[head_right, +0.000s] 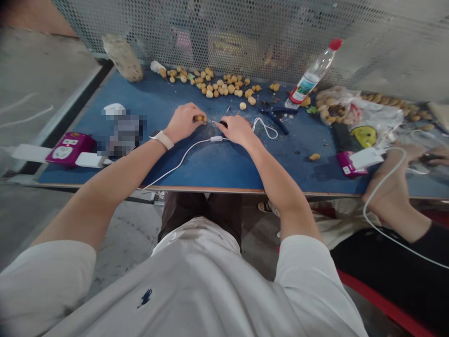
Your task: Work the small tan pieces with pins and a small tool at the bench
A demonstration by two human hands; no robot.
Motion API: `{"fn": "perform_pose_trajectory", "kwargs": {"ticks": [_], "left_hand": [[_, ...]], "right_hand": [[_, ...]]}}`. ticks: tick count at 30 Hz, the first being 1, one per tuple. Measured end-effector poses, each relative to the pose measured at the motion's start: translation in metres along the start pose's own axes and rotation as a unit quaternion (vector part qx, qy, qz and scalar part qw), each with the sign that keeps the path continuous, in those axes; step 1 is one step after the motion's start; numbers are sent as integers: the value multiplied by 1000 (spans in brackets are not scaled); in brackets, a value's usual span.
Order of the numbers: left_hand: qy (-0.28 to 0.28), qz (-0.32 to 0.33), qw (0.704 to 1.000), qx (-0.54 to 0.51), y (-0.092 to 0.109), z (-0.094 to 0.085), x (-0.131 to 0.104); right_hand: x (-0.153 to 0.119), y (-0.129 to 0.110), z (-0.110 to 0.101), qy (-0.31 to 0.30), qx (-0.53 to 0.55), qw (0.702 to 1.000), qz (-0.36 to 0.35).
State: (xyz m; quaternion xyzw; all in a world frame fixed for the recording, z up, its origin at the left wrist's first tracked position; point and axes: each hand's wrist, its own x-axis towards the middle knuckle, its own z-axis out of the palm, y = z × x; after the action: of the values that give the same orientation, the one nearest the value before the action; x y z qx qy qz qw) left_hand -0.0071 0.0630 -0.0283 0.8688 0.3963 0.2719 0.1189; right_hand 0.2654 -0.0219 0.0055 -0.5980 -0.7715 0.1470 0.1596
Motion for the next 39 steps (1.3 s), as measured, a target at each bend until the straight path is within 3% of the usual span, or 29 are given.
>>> {"fn": "perform_pose_trajectory", "kwargs": {"ticks": [17, 26, 31, 39], "left_hand": [[9, 3, 1000, -15, -1, 2, 0], [-42, -41, 998, 0, 16, -9, -2], [-21, -18, 1000, 1, 12, -6, -4], [-34, -2, 999, 10, 7, -7, -3]], "right_hand": [[0, 4, 0, 2, 8, 1000, -5], [-4, -15, -3, -10, -62, 997, 34], [-6, -18, -5, -21, -75, 997, 23], [-7, -13, -3, -24, -52, 998, 12]]}}
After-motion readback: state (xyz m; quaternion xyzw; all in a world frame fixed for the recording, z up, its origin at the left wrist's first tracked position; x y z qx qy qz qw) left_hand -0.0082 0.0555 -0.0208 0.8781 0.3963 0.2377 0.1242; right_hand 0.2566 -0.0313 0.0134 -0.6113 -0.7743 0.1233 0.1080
